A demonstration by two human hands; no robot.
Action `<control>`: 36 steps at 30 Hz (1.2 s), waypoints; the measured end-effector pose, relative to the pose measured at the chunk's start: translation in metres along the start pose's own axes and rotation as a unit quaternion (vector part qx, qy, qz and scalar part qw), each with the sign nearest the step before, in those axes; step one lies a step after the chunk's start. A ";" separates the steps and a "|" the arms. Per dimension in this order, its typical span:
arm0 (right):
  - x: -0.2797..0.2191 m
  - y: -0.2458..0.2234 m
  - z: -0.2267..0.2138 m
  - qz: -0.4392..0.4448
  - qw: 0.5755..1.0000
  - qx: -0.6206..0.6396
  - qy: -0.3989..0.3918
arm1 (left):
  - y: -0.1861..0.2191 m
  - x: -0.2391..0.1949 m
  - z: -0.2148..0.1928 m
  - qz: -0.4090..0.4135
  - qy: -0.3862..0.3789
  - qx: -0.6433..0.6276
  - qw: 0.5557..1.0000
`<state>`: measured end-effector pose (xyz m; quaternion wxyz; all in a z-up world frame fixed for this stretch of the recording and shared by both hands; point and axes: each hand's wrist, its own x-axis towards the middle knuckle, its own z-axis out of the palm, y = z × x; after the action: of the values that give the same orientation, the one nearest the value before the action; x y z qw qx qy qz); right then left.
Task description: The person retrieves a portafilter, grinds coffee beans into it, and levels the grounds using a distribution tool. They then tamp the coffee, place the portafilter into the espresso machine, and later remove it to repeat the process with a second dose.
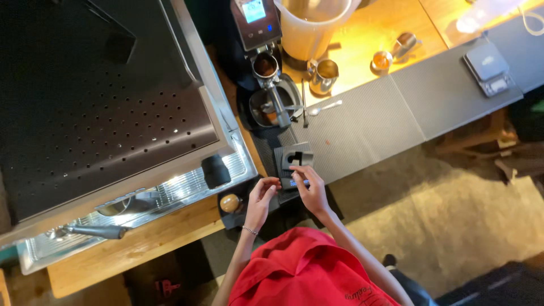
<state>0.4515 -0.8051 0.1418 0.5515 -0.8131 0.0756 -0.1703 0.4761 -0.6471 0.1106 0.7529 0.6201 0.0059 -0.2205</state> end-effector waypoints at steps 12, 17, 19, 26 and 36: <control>0.100 0.016 -0.013 0.036 0.997 -0.006 -0.060 | 0.003 0.049 0.021 0.027 0.096 -0.016 0.995; 0.134 -0.019 0.004 0.103 0.991 -0.009 -0.088 | 0.015 0.065 0.022 0.039 0.097 -0.018 0.994; 0.151 -0.028 0.011 0.124 0.987 -0.014 -0.096 | 0.018 0.080 0.022 0.051 0.093 -0.022 0.994; 0.183 0.019 0.045 0.254 0.961 0.041 -0.102 | 0.010 0.092 0.018 0.043 0.086 -0.020 0.995; 0.194 0.028 0.039 0.192 0.971 -0.076 -0.120 | 0.026 0.098 0.038 0.018 0.151 -0.030 0.988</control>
<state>0.6480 -0.8419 0.1404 0.5153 -0.8375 0.1764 0.0433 0.5630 -0.7105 0.1156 0.7652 0.6238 0.1153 -0.1103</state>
